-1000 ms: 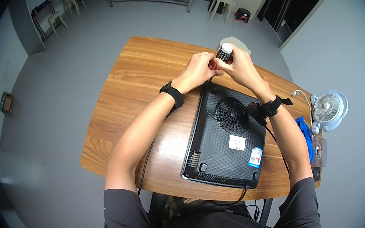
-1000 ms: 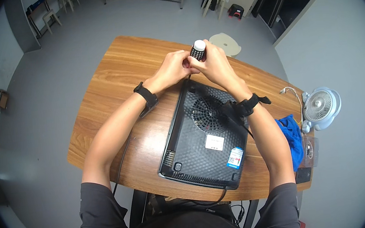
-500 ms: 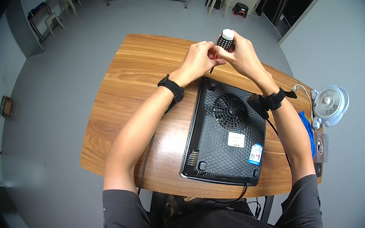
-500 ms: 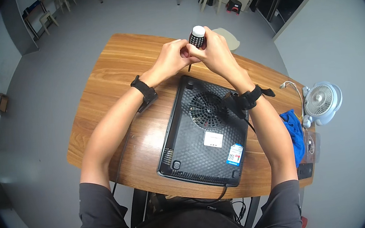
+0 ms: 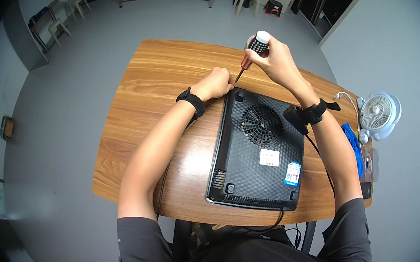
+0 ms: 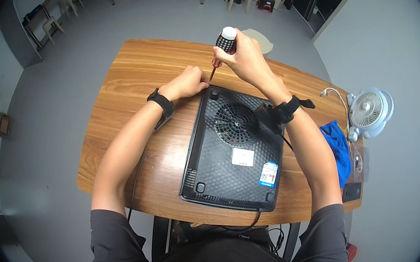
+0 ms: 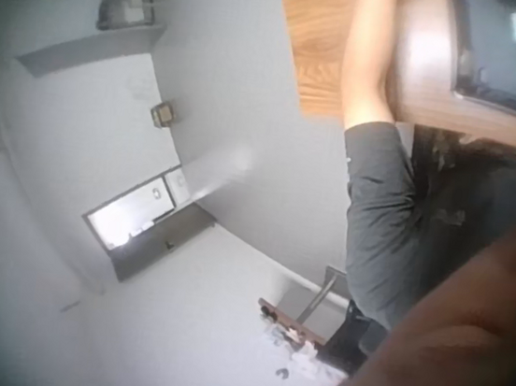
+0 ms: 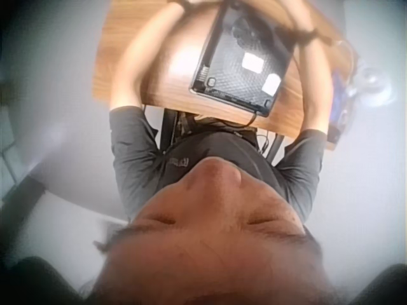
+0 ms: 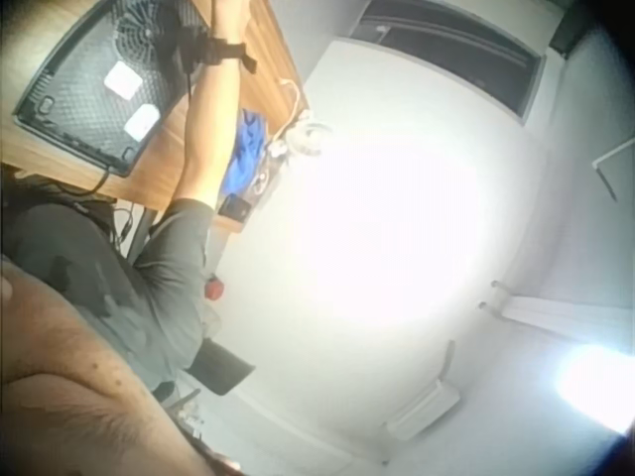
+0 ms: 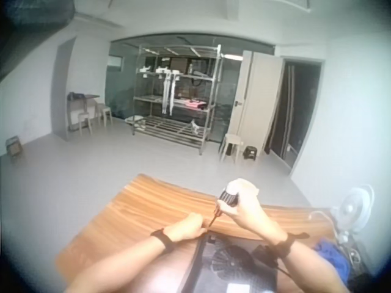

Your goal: The person uses a screwdriver to remove screws from the back of a black electronic device, then opens the casing to reveal internal components including a copper-colored disc. They continue to unscrew and remove internal parts, placing them on the table.

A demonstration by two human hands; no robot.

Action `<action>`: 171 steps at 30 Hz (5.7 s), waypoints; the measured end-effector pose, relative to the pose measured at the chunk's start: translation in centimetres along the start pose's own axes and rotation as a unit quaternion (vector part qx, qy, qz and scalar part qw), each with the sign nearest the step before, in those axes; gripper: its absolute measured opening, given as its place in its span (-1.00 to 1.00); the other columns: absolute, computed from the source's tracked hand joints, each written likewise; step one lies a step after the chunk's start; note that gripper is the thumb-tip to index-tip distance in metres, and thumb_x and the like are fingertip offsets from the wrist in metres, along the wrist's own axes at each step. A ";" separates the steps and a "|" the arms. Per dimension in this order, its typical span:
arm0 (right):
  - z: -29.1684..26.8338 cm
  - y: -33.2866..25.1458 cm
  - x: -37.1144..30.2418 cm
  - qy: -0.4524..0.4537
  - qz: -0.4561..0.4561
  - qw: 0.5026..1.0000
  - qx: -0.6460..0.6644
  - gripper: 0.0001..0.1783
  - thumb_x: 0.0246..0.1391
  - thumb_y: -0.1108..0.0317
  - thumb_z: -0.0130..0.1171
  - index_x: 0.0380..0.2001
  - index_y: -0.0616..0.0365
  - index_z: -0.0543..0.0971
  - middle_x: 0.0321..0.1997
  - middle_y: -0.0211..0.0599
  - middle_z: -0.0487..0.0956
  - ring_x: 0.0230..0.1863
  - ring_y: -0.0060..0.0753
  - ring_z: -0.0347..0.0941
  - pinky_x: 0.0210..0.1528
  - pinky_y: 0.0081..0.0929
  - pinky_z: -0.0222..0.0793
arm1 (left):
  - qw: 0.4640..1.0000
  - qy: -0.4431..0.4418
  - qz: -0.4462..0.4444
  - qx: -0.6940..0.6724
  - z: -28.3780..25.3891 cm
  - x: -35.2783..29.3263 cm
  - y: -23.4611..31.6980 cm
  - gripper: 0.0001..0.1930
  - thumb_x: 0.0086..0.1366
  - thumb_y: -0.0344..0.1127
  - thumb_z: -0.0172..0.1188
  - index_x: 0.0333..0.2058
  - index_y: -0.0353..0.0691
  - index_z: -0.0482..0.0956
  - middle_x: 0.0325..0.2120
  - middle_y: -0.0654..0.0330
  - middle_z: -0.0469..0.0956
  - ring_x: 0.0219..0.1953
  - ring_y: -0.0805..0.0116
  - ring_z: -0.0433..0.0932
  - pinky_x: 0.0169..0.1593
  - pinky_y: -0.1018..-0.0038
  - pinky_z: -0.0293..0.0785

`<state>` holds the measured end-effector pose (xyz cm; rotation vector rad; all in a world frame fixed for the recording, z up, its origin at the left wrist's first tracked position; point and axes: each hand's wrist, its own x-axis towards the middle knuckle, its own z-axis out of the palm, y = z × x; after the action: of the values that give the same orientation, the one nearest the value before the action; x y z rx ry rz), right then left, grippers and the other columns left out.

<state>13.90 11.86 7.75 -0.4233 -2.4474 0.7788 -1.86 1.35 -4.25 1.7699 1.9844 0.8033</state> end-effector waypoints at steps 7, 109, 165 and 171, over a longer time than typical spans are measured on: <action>-0.6 1.0 -1.0 -0.012 0.000 0.999 0.036 -0.71 0.16 0.29 0.34 -0.29 0.28 0.50 -0.47 -0.23 0.68 -0.41 -0.41 0.64 -0.30 -0.45 0.52 | 1.000 -0.005 -0.001 0.004 -0.3 0.8 0.2 -0.85 0.12 -0.44 0.27 -0.34 -0.37 0.73 -0.34 -0.21 0.68 -0.21 -0.13 0.69 -0.05 0.16 0.60; 0.0 -1.8 1.9 -0.136 -0.082 0.982 -0.100 -0.58 0.09 0.04 0.40 -0.25 0.17 0.56 -0.60 -0.21 0.55 -0.58 0.00 0.50 -0.45 -0.22 0.43 | 0.971 0.003 0.059 -0.232 -5.6 -0.5 1.6 -0.65 0.02 -0.27 0.55 -0.40 -0.36 0.56 -0.54 0.07 0.60 -0.45 0.23 0.61 -0.29 0.31 0.52; -0.2 -3.6 2.2 -0.186 0.074 0.977 -0.067 -0.52 -0.04 0.18 0.49 -0.20 0.26 0.50 -0.32 -0.16 0.68 -0.30 -0.23 0.64 -0.23 -0.34 0.53 | 0.954 0.130 0.186 -0.196 -5.5 0.3 1.7 -0.65 0.07 -0.32 0.46 -0.27 -0.35 0.49 -0.46 0.10 0.49 -0.48 0.27 0.47 -0.37 0.31 0.43; 0.2 -2.4 1.9 -0.150 -0.068 0.986 -0.016 -0.58 -0.07 0.27 0.47 -0.24 0.29 0.52 -0.36 -0.03 0.65 -0.30 0.01 0.63 -0.22 -0.20 0.54 | 0.955 0.060 0.173 -0.233 -6.4 -0.1 1.6 -0.64 0.03 -0.30 0.47 -0.34 -0.35 0.48 -0.50 0.07 0.50 -0.46 0.15 0.52 -0.36 0.28 0.44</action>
<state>11.94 10.71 9.83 -0.1564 -2.7368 0.7929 -4.45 0.22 1.69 1.8207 1.3970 1.3903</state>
